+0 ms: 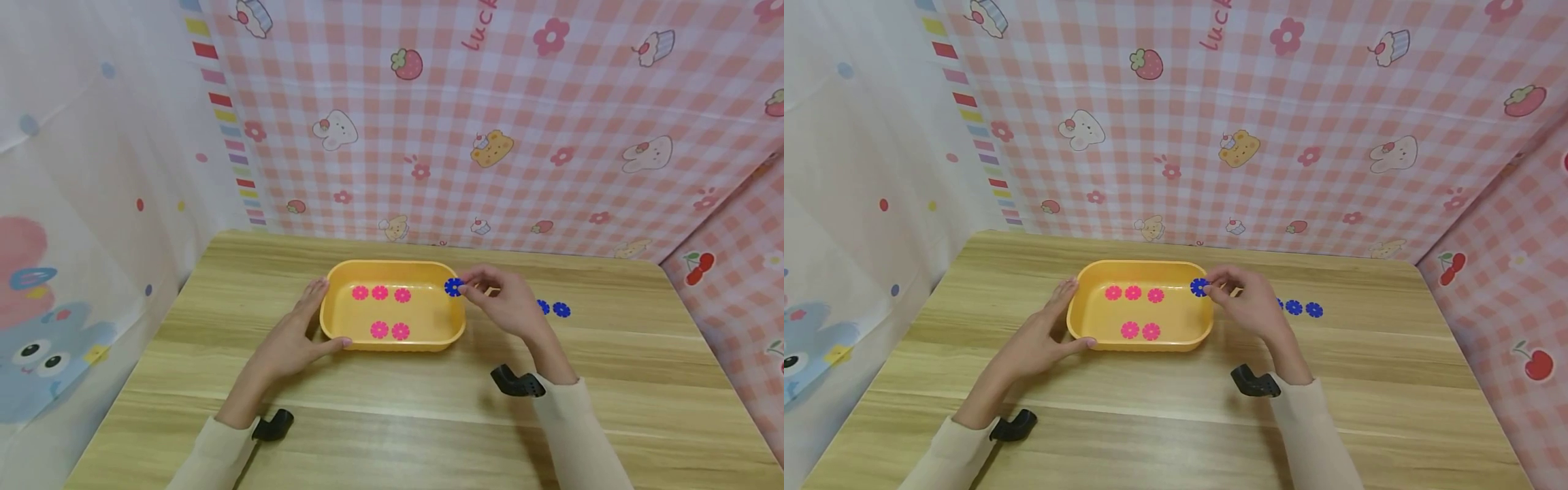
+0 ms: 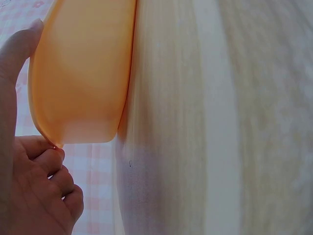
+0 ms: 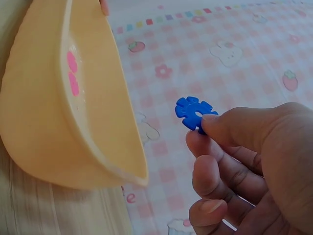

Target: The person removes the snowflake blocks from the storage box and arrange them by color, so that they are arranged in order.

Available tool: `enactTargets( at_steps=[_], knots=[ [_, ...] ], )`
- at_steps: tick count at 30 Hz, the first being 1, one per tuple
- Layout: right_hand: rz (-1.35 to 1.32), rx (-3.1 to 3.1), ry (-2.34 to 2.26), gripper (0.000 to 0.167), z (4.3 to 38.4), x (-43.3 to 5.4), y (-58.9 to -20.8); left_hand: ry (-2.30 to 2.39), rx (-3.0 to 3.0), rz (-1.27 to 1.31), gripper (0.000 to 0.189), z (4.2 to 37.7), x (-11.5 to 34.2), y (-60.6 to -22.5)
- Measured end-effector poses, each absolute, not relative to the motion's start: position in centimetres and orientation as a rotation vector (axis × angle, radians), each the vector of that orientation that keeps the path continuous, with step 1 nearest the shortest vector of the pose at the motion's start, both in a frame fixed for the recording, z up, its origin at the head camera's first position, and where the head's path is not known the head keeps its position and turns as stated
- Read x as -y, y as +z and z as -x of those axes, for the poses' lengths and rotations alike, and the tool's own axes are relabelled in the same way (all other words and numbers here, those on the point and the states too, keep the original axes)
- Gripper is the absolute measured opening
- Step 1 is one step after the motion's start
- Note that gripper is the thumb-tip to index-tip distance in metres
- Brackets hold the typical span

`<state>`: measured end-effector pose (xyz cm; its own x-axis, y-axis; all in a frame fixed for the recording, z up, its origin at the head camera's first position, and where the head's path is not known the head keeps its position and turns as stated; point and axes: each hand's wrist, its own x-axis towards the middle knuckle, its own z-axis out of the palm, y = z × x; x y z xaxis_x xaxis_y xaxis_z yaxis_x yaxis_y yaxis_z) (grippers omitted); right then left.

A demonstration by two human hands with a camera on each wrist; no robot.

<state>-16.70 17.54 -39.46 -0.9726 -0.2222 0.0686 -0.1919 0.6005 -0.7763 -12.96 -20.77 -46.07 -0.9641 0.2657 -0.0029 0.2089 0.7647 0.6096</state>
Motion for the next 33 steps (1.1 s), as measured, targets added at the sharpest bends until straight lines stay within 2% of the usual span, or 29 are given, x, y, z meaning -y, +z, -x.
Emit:
enactTargets(
  at_steps=[33],
  knots=[
    [0.084,-2.926,-1.317,0.035,15.5,-26.6,-39.8,0.962,-2.871,-0.364,0.12,12.9,20.7,-46.1]
  ],
)
